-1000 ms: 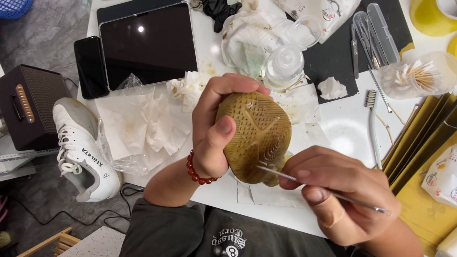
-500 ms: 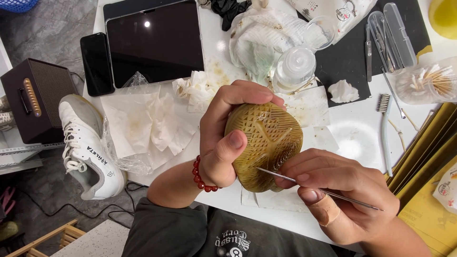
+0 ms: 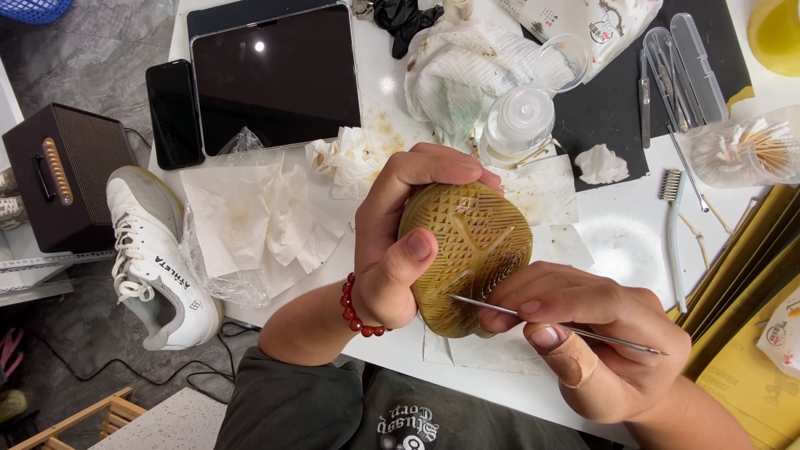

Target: Cleaning and scraping debris from the grooves of a rubber shoe sole using a cotton swab and a metal pick.

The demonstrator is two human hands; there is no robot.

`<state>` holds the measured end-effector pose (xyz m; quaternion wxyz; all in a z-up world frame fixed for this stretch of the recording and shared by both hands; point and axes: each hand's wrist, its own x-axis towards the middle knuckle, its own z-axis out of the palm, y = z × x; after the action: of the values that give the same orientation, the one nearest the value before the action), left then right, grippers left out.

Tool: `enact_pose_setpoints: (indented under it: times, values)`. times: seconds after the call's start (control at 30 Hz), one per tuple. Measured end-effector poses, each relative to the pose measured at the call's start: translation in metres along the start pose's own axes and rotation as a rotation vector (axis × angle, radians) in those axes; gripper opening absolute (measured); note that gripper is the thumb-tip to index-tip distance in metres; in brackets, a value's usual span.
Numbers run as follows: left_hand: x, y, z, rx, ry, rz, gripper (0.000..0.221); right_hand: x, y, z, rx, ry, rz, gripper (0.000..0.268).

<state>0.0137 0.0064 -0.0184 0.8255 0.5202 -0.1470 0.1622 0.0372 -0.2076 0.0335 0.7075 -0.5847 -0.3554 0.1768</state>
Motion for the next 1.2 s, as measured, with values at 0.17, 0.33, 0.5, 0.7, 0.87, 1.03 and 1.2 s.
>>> enact_pose_setpoints:
  times: [0.17, 0.33, 0.5, 0.7, 0.87, 1.03, 1.2]
  values:
    - [0.0, 0.001, -0.001, 0.026, -0.01, -0.003, 0.049, -0.01, 0.008, 0.0, 0.098, 0.053, 0.037, 0.013]
    - [0.0, -0.002, -0.001, 0.007, 0.001, 0.005, 0.048, -0.018, 0.011, -0.004, 0.3, 0.105, 0.152, 0.013]
    - [0.001, -0.002, -0.001, 0.014, 0.005, 0.011, 0.049, -0.016, 0.011, -0.003, 0.325, 0.147, 0.152, 0.013]
    - [0.001, 0.0, -0.001, 0.023, 0.004, 0.007, 0.049, -0.015, 0.015, 0.001, 0.277, 0.138, 0.139, 0.01]
    - [0.001, -0.002, 0.0, 0.024, -0.001, 0.009, 0.048, -0.015, 0.014, 0.0, 0.256, 0.134, 0.153, 0.011]
    - [0.003, -0.002, 0.001, 0.025, 0.021, 0.02, 0.047, -0.016, 0.016, 0.0, 0.3, 0.163, 0.116, 0.012]
    - [0.003, -0.001, 0.001, -0.03, 0.054, 0.008, 0.048, -0.014, 0.016, -0.005, 0.362, 0.259, 0.031, 0.008]
